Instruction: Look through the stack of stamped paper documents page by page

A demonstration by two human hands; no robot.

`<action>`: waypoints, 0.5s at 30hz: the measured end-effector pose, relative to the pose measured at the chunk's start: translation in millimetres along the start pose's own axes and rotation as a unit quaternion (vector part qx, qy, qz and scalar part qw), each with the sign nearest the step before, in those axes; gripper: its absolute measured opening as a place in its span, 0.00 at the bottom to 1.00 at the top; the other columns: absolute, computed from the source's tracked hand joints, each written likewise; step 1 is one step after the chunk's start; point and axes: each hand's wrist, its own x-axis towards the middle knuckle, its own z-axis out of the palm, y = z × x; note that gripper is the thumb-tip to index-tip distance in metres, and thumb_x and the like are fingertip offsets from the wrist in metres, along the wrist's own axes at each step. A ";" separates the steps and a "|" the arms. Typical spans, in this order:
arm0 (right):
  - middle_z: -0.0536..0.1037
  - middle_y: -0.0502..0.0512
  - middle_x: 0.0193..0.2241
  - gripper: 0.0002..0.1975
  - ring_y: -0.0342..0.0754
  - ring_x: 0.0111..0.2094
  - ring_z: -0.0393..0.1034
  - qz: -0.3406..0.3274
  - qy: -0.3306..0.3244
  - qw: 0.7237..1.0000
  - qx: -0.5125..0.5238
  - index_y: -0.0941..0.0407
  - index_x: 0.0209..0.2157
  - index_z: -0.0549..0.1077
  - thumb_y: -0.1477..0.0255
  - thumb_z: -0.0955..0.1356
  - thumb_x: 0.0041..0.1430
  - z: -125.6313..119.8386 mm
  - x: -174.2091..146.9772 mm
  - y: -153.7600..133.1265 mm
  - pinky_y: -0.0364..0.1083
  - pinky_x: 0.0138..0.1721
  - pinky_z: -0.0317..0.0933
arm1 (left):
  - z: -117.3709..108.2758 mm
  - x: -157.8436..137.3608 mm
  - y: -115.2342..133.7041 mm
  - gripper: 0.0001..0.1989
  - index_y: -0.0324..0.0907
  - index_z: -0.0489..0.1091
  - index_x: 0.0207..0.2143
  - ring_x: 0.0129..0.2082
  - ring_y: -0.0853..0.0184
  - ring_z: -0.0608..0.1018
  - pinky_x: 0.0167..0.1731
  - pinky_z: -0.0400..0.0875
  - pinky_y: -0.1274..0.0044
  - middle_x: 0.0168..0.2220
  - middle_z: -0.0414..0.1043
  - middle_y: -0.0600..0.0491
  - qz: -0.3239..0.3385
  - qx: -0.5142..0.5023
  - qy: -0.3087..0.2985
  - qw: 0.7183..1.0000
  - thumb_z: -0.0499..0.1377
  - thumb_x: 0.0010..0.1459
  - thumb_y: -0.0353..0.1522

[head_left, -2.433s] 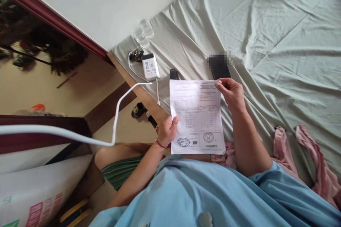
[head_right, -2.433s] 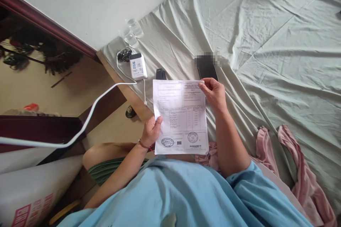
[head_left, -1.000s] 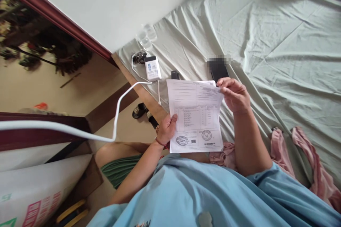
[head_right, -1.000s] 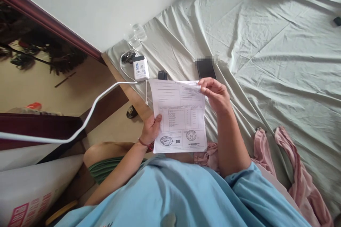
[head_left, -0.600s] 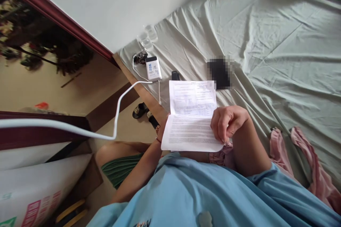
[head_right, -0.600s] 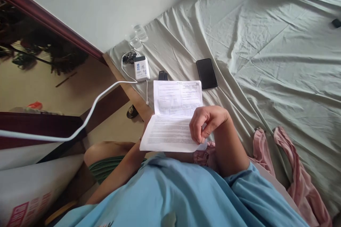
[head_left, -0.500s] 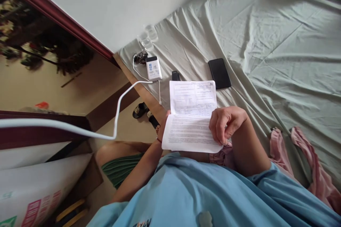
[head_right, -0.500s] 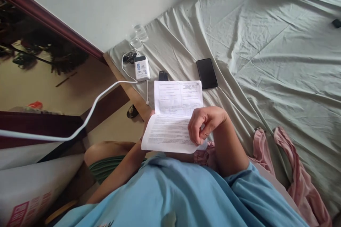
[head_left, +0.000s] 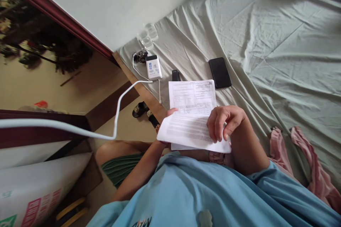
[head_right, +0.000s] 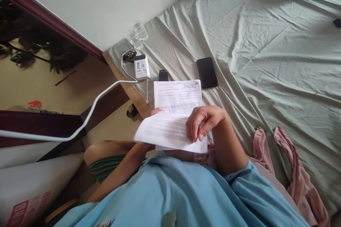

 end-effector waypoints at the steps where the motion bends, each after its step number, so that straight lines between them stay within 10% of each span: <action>1: 0.85 0.64 0.36 0.07 0.53 0.38 0.83 -0.004 0.044 0.999 -0.005 0.56 0.39 0.84 0.69 0.76 0.59 1.5 -1.0 0.9 0.45 0.42 0.73 | -0.6 -1.2 -2.6 0.20 0.52 0.69 0.56 0.47 0.51 0.80 0.48 0.78 0.58 0.51 0.78 0.46 0.017 -0.014 -0.004 1.000 0.60 0.61 0.42; 3: 0.84 0.60 0.30 0.10 0.49 0.31 0.80 -0.010 0.231 0.973 -0.023 0.55 0.35 0.83 0.63 0.75 0.61 4.8 -3.1 4.2 0.45 0.36 0.72 | -2.4 -1.8 -5.6 0.16 0.52 0.71 0.49 0.45 0.51 0.79 0.48 0.77 0.58 0.47 0.77 0.47 0.034 -0.029 -0.020 0.999 0.61 0.60 0.45; 7: 0.75 0.48 0.23 0.13 0.38 0.19 0.57 0.066 0.670 0.729 -0.128 0.55 0.30 0.77 0.60 0.73 0.62 3.3 -8.5 16.2 0.41 0.22 0.53 | -5.4 0.3 -2.9 0.16 0.48 0.73 0.47 0.39 0.56 0.79 0.41 0.77 0.63 0.40 0.77 0.50 0.064 -0.005 -0.025 0.998 0.63 0.58 0.43; 12: 0.78 0.51 0.27 0.08 0.45 0.27 0.66 0.226 0.757 0.493 -0.363 0.56 0.33 0.79 0.66 0.71 0.59 -11.7 -23.1 31.3 0.47 0.35 0.60 | -3.5 0.6 6.9 0.15 0.44 0.72 0.45 0.35 0.60 0.77 0.37 0.75 0.67 0.37 0.76 0.51 0.064 0.000 -0.015 0.998 0.63 0.57 0.39; 15: 0.80 0.56 0.32 0.11 0.50 0.33 0.70 0.295 0.730 0.451 -0.420 0.56 0.34 0.81 0.64 0.69 0.60 -14.5 -27.2 35.1 0.51 0.41 0.62 | -2.9 0.6 9.6 0.16 0.43 0.72 0.45 0.36 0.60 0.77 0.39 0.76 0.66 0.38 0.77 0.50 0.059 -0.008 -0.020 0.998 0.63 0.56 0.40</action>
